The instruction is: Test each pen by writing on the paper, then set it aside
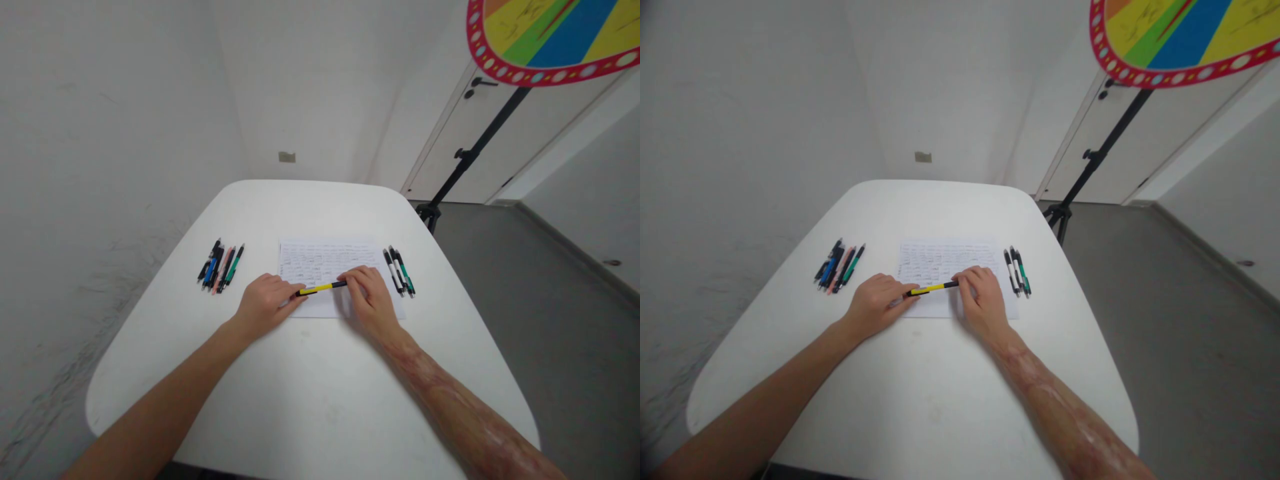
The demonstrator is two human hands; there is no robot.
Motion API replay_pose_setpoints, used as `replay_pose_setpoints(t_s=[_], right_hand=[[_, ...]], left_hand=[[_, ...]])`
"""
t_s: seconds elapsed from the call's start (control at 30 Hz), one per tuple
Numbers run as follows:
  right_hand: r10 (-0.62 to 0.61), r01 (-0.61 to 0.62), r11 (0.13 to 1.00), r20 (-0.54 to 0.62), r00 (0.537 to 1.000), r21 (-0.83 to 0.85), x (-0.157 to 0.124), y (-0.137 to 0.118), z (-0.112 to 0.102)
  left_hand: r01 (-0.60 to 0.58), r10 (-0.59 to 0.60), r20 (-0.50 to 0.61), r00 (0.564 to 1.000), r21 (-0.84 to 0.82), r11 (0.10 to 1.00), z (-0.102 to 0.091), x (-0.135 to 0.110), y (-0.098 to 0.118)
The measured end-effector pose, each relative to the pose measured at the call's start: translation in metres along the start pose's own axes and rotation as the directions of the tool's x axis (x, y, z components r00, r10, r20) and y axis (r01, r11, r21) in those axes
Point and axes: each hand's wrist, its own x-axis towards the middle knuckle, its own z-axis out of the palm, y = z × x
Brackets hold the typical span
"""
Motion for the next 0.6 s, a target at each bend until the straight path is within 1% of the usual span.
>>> replay_pose_setpoints(t_s=[0.07, 0.17, 0.23, 0.3, 0.33, 0.4, 0.47, 0.5, 0.53, 0.57, 0.6], right_hand=[[-0.123, 0.132, 0.984, 0.083, 0.989, -0.117, 0.001, -0.006, 0.000], [-0.236, 0.285, 0.942, 0.251, 0.939, -0.180, 0.000, -0.016, 0.003], [-0.271, 0.341, 0.922, 0.326, 0.905, -0.180, -0.001, -0.017, 0.005], [-0.275, 0.349, 0.923, 0.355, 0.894, -0.163, -0.003, -0.014, 0.006], [-0.266, 0.333, 0.932, 0.354, 0.897, -0.145, -0.004, -0.012, 0.006], [-0.222, 0.261, 0.962, 0.324, 0.920, -0.084, -0.004, -0.008, 0.005], [-0.139, 0.134, 0.990, 0.257, 0.956, 0.037, -0.004, -0.006, 0.006], [-0.082, 0.057, 0.991, 0.210, 0.974, 0.124, -0.002, -0.005, 0.007], [-0.017, -0.019, 0.974, 0.157, 0.987, 0.226, 0.001, -0.005, 0.008], [0.057, -0.090, 0.937, 0.107, 0.993, 0.338, 0.004, -0.006, 0.010], [0.133, -0.147, 0.880, 0.062, 0.989, 0.451, 0.008, -0.006, 0.011]], left_hand=[[-0.001, 0.001, 0.007, 1.000, 0.007, 1.000, 0.000, 0.000, 0.002], [-0.010, 0.010, 0.030, 1.000, 0.005, 1.000, -0.001, 0.002, 0.006], [-0.021, 0.021, 0.034, 0.999, -0.008, 1.000, -0.002, 0.003, 0.007], [-0.020, 0.021, 0.025, 0.999, -0.026, 0.999, -0.003, 0.004, 0.006], [-0.011, 0.012, 0.018, 1.000, -0.035, 0.999, -0.004, 0.004, 0.005], [0.019, -0.019, 0.004, 1.000, -0.046, 0.999, -0.003, 0.003, 0.001], [0.069, -0.069, -0.002, 0.998, -0.042, 0.997, -0.001, 0.000, -0.003], [0.097, -0.097, 0.003, 0.995, -0.038, 0.995, 0.000, -0.001, -0.005], [0.128, -0.127, 0.016, 0.992, -0.033, 0.991, 0.001, -0.002, -0.007], [0.156, -0.154, 0.036, 0.987, -0.030, 0.987, 0.002, -0.003, -0.009], [0.176, -0.174, 0.062, 0.983, -0.030, 0.984, 0.003, -0.004, -0.010]])
